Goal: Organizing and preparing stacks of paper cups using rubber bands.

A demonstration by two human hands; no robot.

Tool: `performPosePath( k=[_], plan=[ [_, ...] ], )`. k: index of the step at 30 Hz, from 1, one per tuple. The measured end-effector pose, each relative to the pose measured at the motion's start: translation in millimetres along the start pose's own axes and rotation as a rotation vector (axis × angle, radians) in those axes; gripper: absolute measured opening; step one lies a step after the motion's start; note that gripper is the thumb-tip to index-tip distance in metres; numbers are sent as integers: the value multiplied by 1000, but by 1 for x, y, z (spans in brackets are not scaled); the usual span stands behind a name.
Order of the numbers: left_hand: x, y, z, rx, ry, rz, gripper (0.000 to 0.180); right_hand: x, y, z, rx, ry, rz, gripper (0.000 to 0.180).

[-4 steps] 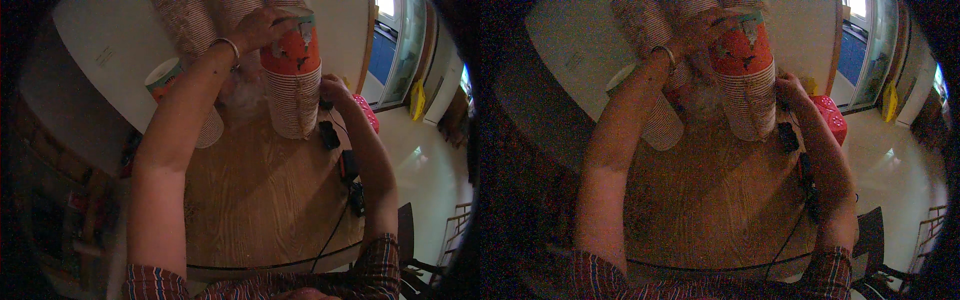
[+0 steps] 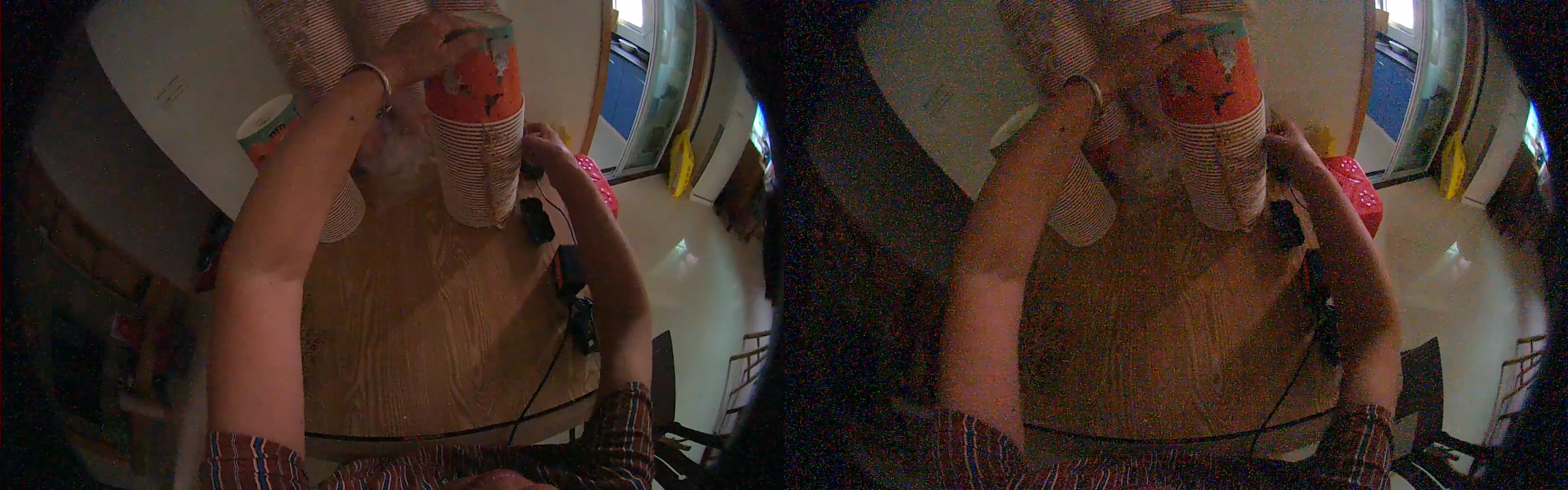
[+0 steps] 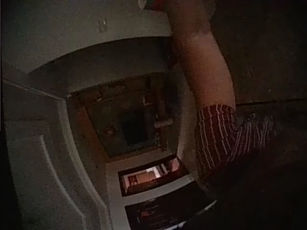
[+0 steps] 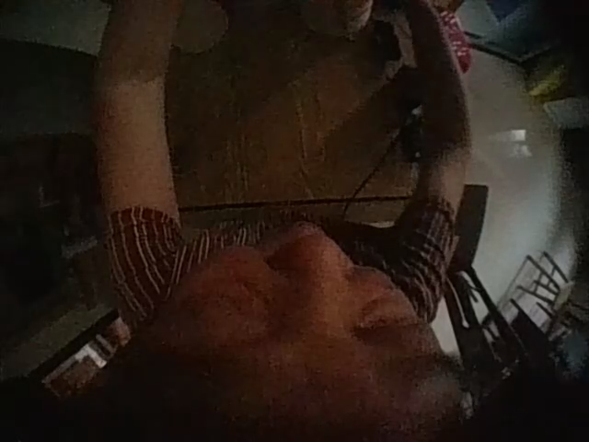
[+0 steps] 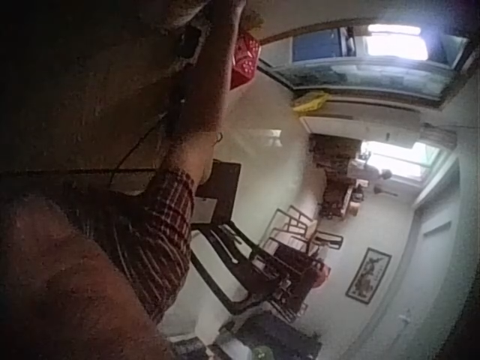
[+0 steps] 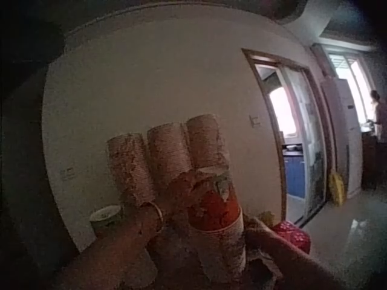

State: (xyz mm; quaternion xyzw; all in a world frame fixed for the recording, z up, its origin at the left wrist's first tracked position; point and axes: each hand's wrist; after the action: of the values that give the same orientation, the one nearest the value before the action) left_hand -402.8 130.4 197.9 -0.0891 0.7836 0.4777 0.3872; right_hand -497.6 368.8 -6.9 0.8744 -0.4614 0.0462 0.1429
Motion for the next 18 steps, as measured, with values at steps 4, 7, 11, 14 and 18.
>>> performPosePath(
  k=[4,7,11,14,18],
  plan=[
    [-1,-4,1,-25,-58,-24,45,23,-31,-24,153,-94,-57,48],
    [-1,-5,-5,-75,14,-67,46,51,-54,-32,126,-8,84,49],
    [4,-5,-9,-1,-14,47,47,61,-62,-43,87,-52,150,46],
    [4,-4,-4,-69,10,-26,43,32,-46,-35,127,-104,-40,46],
    [11,2,-9,20,-74,-11,39,-11,-22,10,148,206,-112,44]
  ],
)
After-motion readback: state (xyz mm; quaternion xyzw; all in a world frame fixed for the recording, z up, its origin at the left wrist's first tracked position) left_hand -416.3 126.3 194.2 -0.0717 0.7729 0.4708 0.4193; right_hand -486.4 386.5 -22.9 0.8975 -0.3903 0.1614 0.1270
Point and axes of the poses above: each hand's wrist, its own y-axis towards the middle knuckle, its own x-axis out of the palm, z = x × y, and after that the axes turned 10 degrees about y, right-handed
